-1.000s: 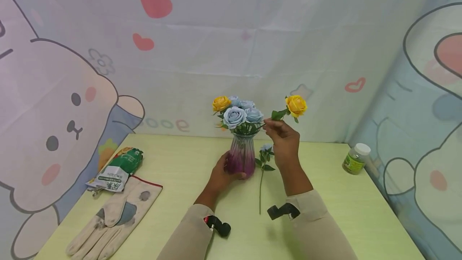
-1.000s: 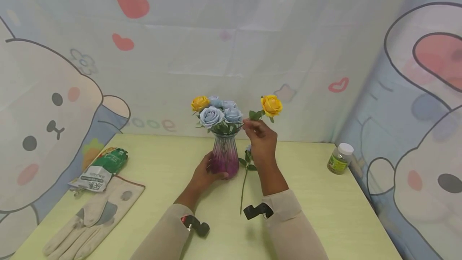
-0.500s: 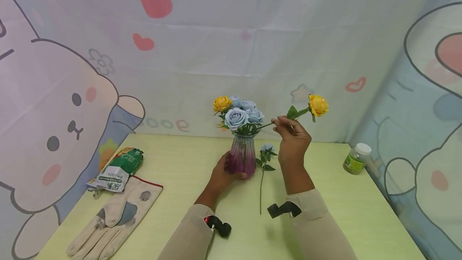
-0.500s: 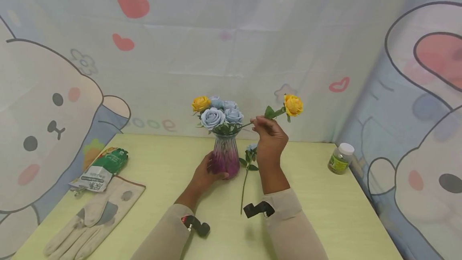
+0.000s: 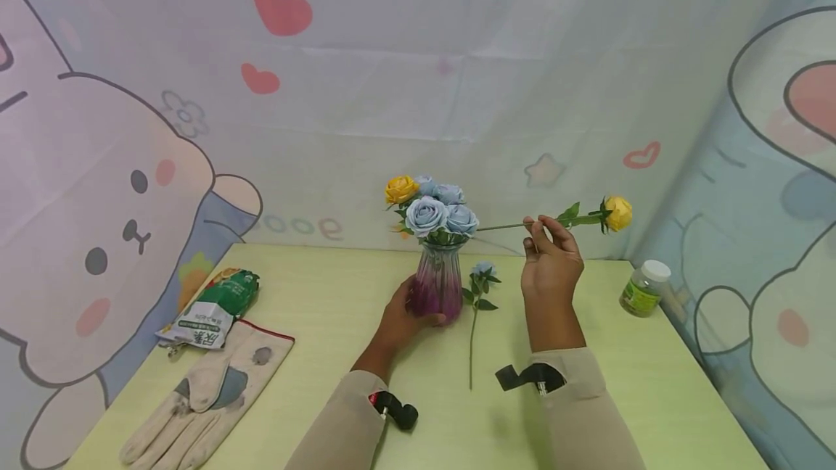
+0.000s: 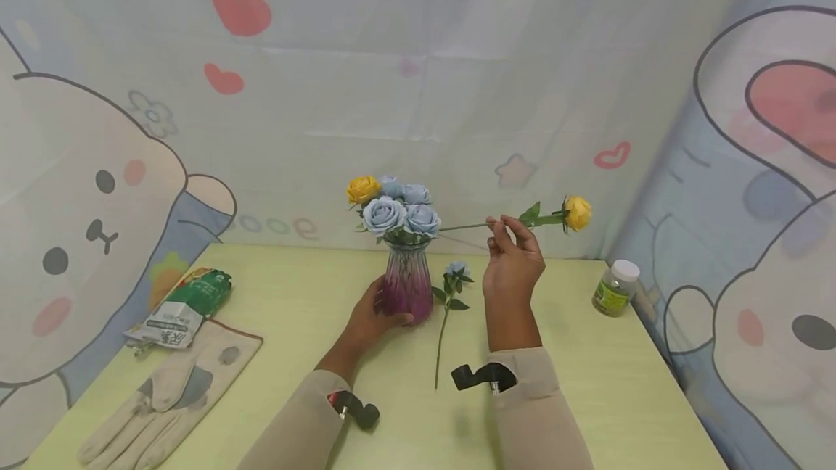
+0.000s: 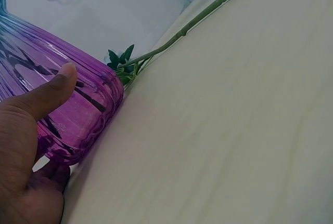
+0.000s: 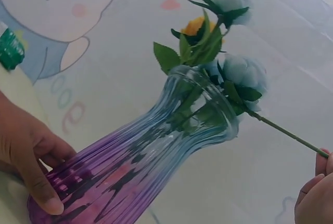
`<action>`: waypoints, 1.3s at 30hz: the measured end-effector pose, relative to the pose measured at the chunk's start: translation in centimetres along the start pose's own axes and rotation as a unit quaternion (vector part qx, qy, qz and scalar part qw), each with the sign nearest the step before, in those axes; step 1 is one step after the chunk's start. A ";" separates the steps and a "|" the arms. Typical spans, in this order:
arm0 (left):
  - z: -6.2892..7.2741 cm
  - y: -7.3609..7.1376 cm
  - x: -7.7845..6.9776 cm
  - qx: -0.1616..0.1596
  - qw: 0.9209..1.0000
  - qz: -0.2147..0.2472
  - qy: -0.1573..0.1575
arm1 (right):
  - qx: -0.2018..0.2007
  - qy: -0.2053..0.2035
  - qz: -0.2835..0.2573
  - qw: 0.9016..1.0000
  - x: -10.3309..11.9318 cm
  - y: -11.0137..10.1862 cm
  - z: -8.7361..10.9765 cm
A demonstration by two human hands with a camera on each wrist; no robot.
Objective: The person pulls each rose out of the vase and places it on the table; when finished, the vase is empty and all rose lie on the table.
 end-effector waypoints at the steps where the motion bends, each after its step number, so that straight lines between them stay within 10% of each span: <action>1: 0.0 0.0 0.0 0.000 1.000 0.000 0.002 | -0.007 0.008 -0.012 1.000 0.0 -0.2 -0.1; 21: 0.2 -0.2 -0.4 0.000 1.000 -0.006 -0.001 | -0.083 0.151 -0.140 0.975 0.3 -6.6 -1.6; 30: 0.2 -0.2 -0.7 0.000 1.000 0.003 0.007 | -0.034 0.221 0.097 0.970 -0.5 -8.6 -0.9; 34: 0.3 -0.2 -0.7 0.000 1.000 0.007 0.006 | 0.001 0.231 0.239 0.943 -0.5 -9.4 -0.7; 39: 0.2 -0.1 -0.2 -0.002 1.000 0.005 0.005 | 0.078 0.221 0.400 0.886 -0.9 -10.6 -1.0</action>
Point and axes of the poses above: each hand's wrist, its own z-axis away from the middle knuckle, its own y-axis out of the palm, x = y × z, the point moved 9 cm from there along -z, towards the middle knuckle, and after that the axes turned 13 degrees about -z, right-handed, at the moved point
